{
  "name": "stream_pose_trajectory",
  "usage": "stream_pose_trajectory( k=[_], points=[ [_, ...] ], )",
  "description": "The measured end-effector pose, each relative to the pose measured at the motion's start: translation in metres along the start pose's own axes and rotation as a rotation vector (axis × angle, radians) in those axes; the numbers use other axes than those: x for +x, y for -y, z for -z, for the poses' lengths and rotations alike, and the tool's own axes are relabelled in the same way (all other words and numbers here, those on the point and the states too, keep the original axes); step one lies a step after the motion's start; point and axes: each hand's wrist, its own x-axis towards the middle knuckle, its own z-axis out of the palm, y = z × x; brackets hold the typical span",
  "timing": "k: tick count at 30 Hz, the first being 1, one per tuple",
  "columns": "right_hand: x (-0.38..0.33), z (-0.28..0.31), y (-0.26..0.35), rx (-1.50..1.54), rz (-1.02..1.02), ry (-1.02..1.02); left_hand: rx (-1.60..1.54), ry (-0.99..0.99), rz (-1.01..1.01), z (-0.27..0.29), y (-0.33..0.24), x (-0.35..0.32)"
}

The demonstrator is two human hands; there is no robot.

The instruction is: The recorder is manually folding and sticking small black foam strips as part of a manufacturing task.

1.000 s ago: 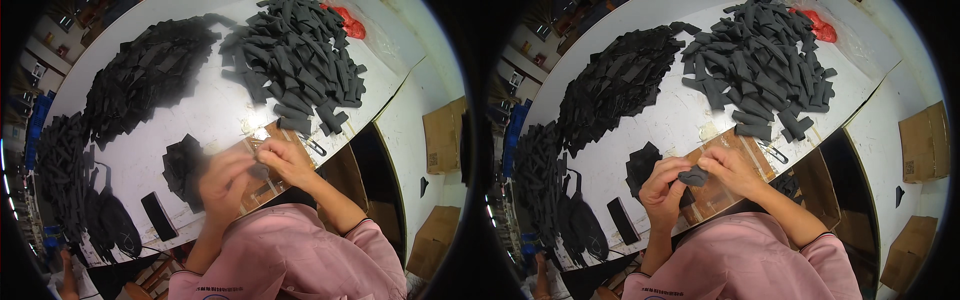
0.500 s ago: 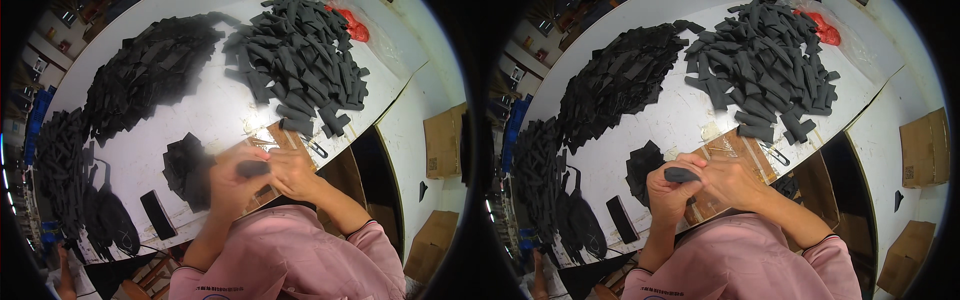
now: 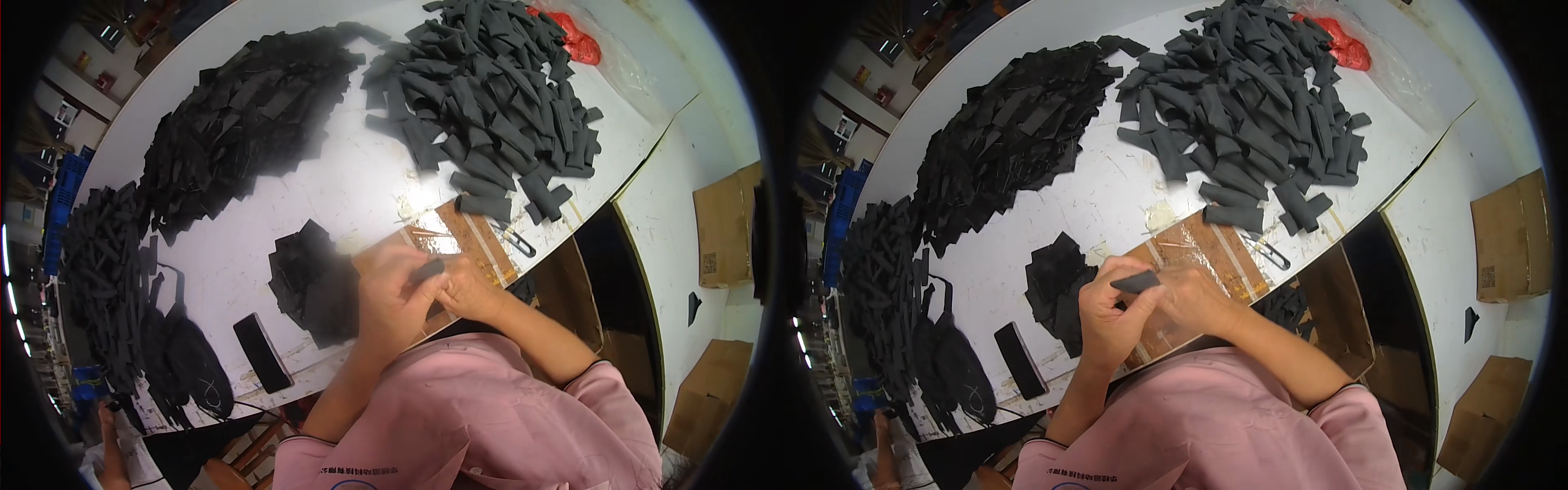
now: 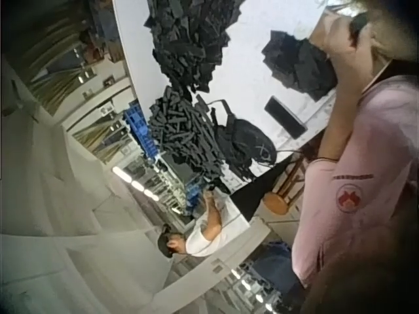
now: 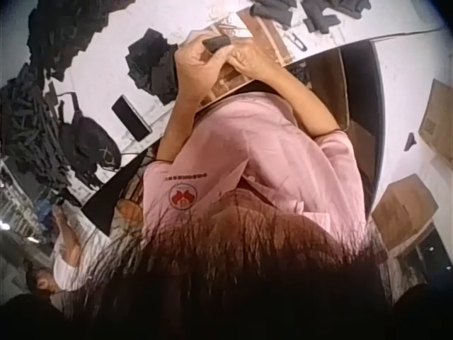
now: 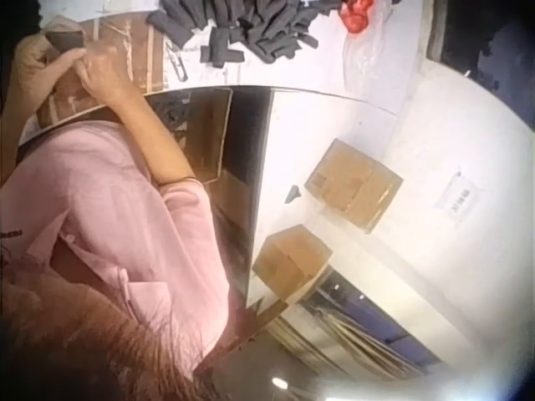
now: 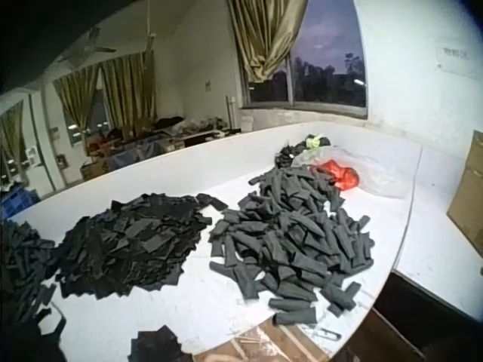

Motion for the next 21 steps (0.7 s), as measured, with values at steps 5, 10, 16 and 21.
stream_pose_trajectory(
  k=[5,10,16,21],
  points=[
    [0.007,0.012,0.014,-0.144,-0.01,0.068,-0.359,-0.132,-0.196,0.002,-0.008,-0.007],
    [0.021,0.031,0.031,-0.197,0.016,0.122,-0.687,-0.23,-0.057,0.006,-0.008,-0.012],
    [0.014,0.016,0.023,-0.221,0.002,0.095,-0.878,-0.277,0.031,0.011,0.009,-0.018],
    [0.012,0.019,0.026,-0.3,-0.012,0.112,-0.757,-0.25,-0.025,0.017,0.005,-0.015]
  ],
)
